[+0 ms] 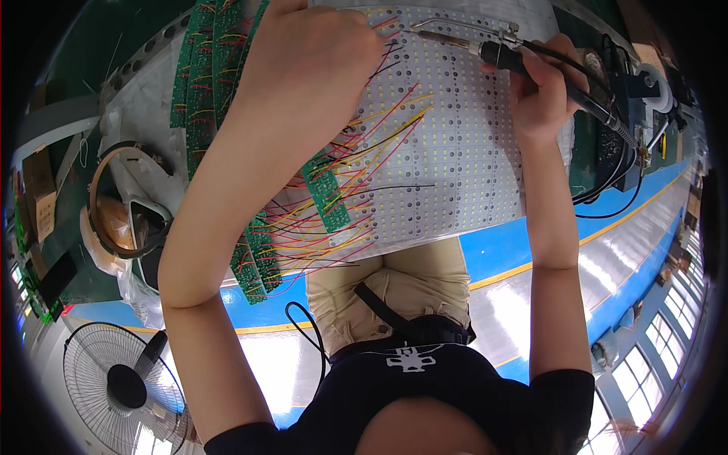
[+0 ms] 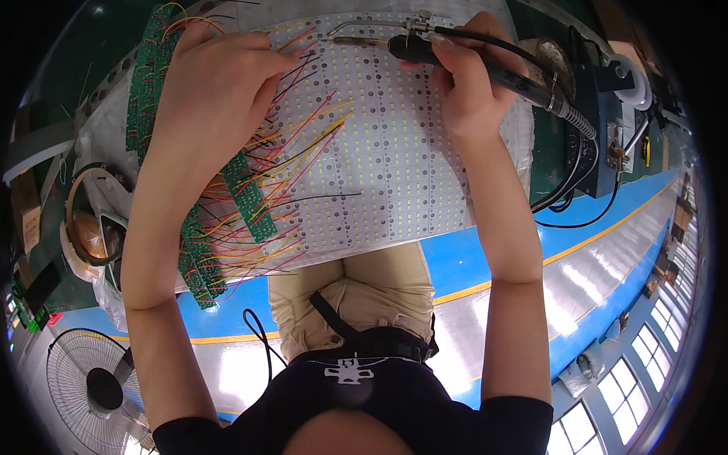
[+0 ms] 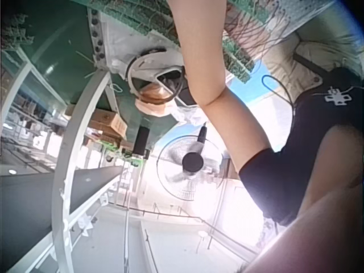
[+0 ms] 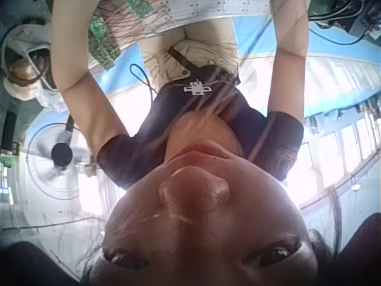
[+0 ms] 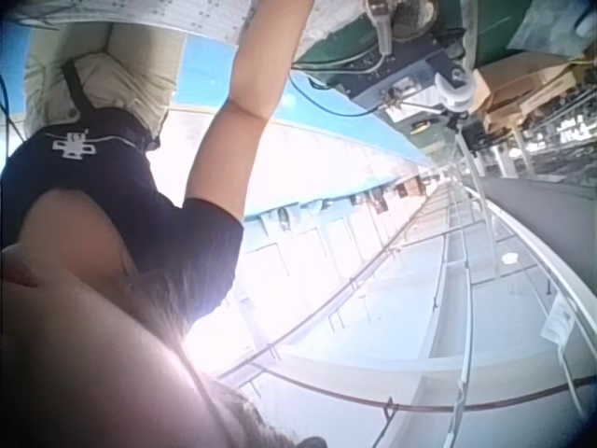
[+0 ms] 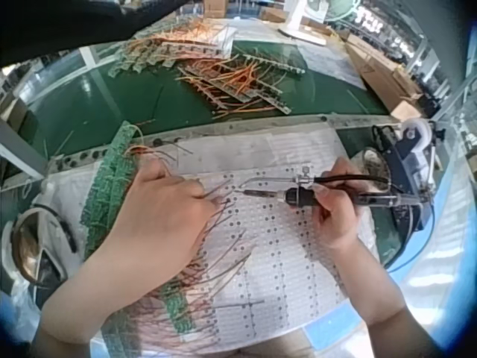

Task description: The person solders wires from circuit boards onto an LED board using a soldering iron, placing each wire onto the board contacts by hand.

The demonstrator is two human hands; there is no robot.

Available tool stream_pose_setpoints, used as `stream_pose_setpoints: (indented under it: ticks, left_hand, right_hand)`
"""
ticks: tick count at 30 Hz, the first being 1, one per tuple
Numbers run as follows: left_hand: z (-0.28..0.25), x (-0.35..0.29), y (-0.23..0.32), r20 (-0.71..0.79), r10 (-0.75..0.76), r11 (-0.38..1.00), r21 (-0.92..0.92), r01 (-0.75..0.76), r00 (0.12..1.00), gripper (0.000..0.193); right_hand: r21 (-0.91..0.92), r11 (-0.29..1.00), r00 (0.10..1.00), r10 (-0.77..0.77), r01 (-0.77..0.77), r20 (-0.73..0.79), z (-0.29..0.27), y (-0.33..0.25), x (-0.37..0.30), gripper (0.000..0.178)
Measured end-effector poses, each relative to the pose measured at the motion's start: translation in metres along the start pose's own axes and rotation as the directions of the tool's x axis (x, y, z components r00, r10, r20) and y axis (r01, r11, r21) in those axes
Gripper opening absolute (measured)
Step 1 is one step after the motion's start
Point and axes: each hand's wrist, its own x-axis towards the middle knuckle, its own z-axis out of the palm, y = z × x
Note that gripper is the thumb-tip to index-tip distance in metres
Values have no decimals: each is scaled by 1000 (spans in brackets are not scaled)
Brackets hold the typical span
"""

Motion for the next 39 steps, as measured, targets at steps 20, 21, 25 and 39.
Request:
stream_pose_setpoints:
  ticks: [20,21,25,39]
  left_hand:
    - [-24,4,-11,43,-243,903,-355,242,969,21]
    - [-26,2,-17,-17,-209,927,-323,193,978,21]
    - [-37,3,-17,-4,-240,937,-262,231,971,21]
    - [-51,4,2,-63,-271,935,-256,247,960,8]
  right_hand:
    - [103,994,998,-44,48,-44,-16,20,-2,14]
    - [70,997,999,-29,31,-36,-16,19,-2,16]
    - [46,999,999,19,-17,-38,-17,18,0,19]
    - [92,993,997,-72,69,27,-19,26,-2,19]
